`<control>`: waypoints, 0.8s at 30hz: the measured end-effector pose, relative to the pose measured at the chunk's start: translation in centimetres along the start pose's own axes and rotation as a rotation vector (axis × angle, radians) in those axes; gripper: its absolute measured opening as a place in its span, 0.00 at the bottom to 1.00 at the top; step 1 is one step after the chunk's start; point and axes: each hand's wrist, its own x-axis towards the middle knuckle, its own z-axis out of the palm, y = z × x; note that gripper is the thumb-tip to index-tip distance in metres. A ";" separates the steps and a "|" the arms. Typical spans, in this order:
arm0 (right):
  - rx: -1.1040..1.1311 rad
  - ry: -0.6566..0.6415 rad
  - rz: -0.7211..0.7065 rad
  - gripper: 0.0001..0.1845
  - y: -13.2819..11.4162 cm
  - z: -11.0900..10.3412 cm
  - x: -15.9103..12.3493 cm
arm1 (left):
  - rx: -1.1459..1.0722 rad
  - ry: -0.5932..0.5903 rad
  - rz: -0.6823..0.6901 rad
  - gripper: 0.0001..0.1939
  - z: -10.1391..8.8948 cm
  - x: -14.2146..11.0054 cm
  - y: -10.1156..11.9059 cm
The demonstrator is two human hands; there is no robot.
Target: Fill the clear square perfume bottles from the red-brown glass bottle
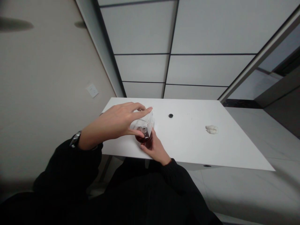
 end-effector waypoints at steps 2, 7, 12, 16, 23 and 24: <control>-0.002 0.000 0.008 0.52 -0.1 0.0 0.0 | 0.013 -0.008 -0.001 0.36 -0.1 0.1 0.1; -0.007 -0.002 -0.011 0.52 -0.1 0.1 0.1 | 0.052 -0.059 -0.015 0.37 -0.7 0.3 0.6; 0.001 -0.013 -0.020 0.52 -0.1 0.2 0.1 | 0.062 -0.074 -0.023 0.36 -1.0 0.4 0.8; 0.017 -0.009 -0.034 0.51 0.0 0.2 0.1 | 0.055 -0.045 -0.013 0.36 -0.8 0.2 0.7; -0.004 0.013 0.015 0.57 1.3 0.0 -0.4 | -0.067 0.096 -0.013 0.40 1.1 -0.9 -0.9; -0.030 0.018 0.019 0.57 1.5 0.0 -0.5 | -0.110 0.128 -0.023 0.40 1.5 -1.3 -1.3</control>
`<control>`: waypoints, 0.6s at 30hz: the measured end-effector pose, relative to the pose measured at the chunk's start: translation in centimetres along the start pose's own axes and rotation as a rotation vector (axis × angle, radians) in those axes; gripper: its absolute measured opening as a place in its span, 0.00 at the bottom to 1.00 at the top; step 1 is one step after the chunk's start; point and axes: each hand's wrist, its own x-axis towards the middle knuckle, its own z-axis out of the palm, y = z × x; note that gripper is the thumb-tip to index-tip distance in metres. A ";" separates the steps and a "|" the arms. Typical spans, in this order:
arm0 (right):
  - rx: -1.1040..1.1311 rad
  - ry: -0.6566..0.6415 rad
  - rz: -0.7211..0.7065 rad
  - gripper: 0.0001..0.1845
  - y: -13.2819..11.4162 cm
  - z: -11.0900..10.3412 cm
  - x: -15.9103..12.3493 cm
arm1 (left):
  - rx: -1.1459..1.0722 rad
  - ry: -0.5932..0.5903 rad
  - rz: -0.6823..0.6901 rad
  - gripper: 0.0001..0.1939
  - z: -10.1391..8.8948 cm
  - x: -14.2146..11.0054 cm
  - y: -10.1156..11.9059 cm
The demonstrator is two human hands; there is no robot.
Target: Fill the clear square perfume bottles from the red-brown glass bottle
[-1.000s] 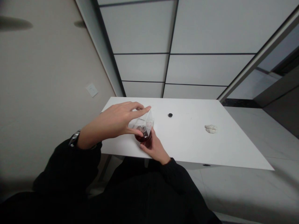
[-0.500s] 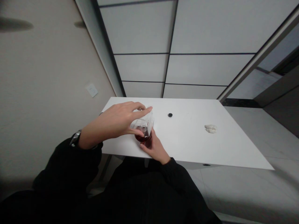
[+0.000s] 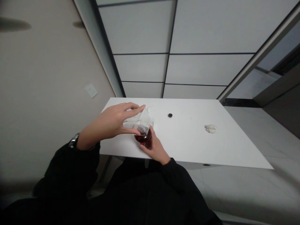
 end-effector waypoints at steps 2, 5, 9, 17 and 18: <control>-0.046 0.013 -0.006 0.57 0.3 -0.1 -0.2 | -0.097 0.061 -0.029 0.41 0.9 -0.7 -0.8; -0.067 0.026 -0.016 0.56 0.5 -0.2 -0.3 | -0.263 0.154 -0.074 0.41 2.4 -1.9 -1.7; -0.076 0.009 -0.013 0.57 0.4 -0.3 -0.2 | -0.561 0.254 -0.198 0.47 5.1 -3.4 -2.6; -0.124 0.014 0.029 0.57 0.6 -0.3 -0.2 | -1.484 0.465 -0.495 0.48 12.3 -4.8 -2.9; -0.123 0.013 0.037 0.58 0.6 -0.3 -0.2 | -1.565 0.490 -0.512 0.47 12.9 -4.7 -2.8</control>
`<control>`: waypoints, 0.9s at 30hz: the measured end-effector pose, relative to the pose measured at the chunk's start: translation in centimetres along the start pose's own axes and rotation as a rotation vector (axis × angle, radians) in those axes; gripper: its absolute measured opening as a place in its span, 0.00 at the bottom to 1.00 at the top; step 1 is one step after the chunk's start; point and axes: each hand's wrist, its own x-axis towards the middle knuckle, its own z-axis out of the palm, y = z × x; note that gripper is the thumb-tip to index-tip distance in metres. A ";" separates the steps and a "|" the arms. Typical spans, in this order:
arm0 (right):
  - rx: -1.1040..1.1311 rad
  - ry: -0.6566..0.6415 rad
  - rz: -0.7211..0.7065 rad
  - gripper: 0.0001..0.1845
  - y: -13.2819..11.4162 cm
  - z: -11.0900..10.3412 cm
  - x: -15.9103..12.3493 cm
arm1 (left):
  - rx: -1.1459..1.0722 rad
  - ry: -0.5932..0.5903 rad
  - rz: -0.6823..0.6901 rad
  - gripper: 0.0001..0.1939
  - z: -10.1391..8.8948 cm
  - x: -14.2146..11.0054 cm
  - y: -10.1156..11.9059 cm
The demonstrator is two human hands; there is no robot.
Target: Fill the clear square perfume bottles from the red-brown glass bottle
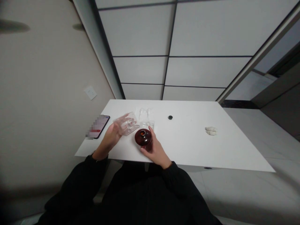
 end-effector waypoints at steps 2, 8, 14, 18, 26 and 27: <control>0.000 -0.003 0.006 0.58 -0.1 0.0 0.0 | -0.081 0.014 -0.022 0.47 0.1 -0.1 -0.7; 0.011 -0.011 -0.018 0.58 -0.7 -0.2 0.1 | 0.137 -0.045 0.011 0.49 0.1 -0.4 0.9; 0.028 -0.006 -0.038 0.58 -0.6 -0.2 0.1 | 0.557 -0.122 0.233 0.45 0.2 0.2 3.7; 0.063 -0.001 -0.035 0.58 -0.5 -0.1 0.1 | 0.846 -0.188 0.362 0.46 0.7 0.7 5.5; 0.082 0.004 -0.032 0.57 -0.5 0.1 0.0 | 1.220 -0.323 0.442 0.45 2.0 1.0 9.1; 0.088 0.007 -0.035 0.57 -0.4 0.2 0.0 | 1.275 -0.333 0.435 0.45 2.3 1.0 9.5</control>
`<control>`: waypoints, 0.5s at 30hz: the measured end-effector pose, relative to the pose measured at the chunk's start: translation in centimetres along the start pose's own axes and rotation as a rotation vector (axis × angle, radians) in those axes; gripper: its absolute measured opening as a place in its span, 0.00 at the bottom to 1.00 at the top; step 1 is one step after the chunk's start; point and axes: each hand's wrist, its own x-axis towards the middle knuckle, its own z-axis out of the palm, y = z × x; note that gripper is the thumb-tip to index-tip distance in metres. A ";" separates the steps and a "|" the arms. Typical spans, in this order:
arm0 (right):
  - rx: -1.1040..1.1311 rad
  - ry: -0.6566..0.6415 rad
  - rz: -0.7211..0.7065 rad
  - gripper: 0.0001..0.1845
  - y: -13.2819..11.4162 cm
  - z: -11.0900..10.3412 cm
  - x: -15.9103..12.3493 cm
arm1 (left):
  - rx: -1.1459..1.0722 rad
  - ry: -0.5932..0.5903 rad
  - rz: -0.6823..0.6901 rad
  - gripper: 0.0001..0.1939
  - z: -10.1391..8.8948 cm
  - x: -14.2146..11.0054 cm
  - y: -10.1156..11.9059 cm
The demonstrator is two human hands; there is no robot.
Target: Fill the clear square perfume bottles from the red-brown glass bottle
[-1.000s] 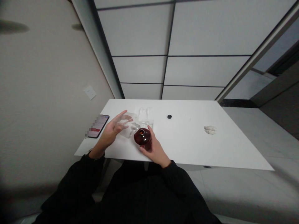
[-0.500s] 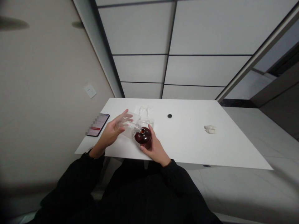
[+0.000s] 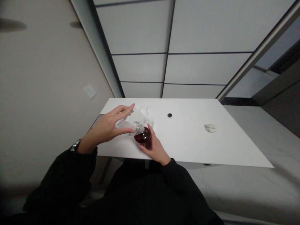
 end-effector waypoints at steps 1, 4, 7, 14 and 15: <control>0.006 0.003 -0.004 0.57 0.1 0.1 0.0 | 0.050 -0.025 -0.002 0.45 -0.4 0.2 0.4; 0.005 -0.002 -0.020 0.56 0.3 0.1 0.0 | 0.185 -0.092 0.008 0.44 -1.3 0.9 1.5; -0.007 -0.002 -0.019 0.56 0.3 0.0 0.1 | 0.286 -0.145 0.035 0.42 -1.9 1.7 2.7; 0.002 -0.002 0.022 0.60 0.5 -0.1 -0.1 | 0.442 -0.250 0.036 0.39 -2.5 3.0 5.4; 0.000 -0.001 0.025 0.61 0.6 -0.1 -0.1 | 0.451 -0.255 0.040 0.39 -2.5 3.1 5.6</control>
